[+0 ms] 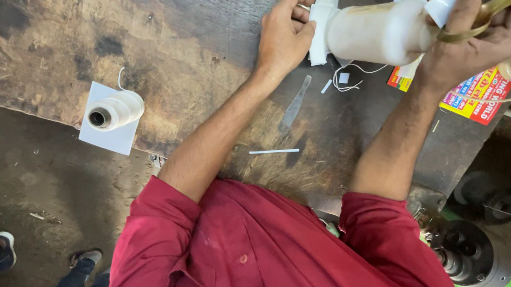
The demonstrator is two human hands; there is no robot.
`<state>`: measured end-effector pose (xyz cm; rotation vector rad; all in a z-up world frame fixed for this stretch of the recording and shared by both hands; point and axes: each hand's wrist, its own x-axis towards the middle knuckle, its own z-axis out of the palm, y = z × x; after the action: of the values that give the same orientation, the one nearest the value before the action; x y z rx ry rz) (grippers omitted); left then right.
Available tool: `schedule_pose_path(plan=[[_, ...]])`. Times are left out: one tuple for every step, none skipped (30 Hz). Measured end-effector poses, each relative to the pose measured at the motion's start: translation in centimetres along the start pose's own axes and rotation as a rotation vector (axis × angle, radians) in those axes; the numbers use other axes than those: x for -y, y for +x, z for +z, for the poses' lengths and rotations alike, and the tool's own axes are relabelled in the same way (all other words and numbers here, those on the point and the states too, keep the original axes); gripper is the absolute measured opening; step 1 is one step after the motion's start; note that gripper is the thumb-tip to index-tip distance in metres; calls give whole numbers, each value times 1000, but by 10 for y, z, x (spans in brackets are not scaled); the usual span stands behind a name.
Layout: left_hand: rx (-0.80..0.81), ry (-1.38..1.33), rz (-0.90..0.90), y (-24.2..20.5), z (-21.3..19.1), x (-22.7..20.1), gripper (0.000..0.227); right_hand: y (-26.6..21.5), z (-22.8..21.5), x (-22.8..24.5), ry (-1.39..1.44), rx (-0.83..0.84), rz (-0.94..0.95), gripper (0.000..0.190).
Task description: The person uses large scissors to cut a white plastic sheet into smaller rectangular pieces. They repeatedly cut the sheet, hold the pieces, and place them on the table.
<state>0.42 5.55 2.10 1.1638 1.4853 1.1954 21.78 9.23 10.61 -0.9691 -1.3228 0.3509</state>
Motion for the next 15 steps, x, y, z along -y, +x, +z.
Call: schedule_pose_path(plan=[[9,10,1,0,2,-2,29,-1,-2,0,13,-8,0,25],[19,20,1,0,3,-3,29,-3,-4,1,27,-16,1,27],[20,41,10,-1,6,-7,29,-5,-6,0,41,-24,2,29],[18,63,18,0,9,-7,29,-5,-7,0,26,-38,-6,29],[16,84,27,0,11,-5,29,-6,-8,-1,13,-53,-15,28],[6,105,50,0,13,-5,29,-6,-10,-2,10,-65,-15,29],[-4,125,72,1,14,-4,29,-6,-10,-3,7,-77,-15,30],[-15,144,95,2,15,-3,30,-5,-11,-3,13,-87,-6,33],[-3,135,71,2,16,-2,31,-5,-11,-3,19,-97,4,36],[9,125,46,1,17,-1,31,-7,-10,-2,23,-101,3,35],[21,115,21,1,18,1,32,-8,-9,-1,27,-105,2,34],[2,107,48,1,17,2,34,-10,-7,0,32,-111,1,34],[-17,98,76,0,15,3,35,-12,-4,1,23,-103,7,35],[-34,89,101,-1,13,4,37,-16,-1,3,13,-95,14,37],[-45,113,118,-3,10,4,36,-21,3,4,4,-87,21,39]])
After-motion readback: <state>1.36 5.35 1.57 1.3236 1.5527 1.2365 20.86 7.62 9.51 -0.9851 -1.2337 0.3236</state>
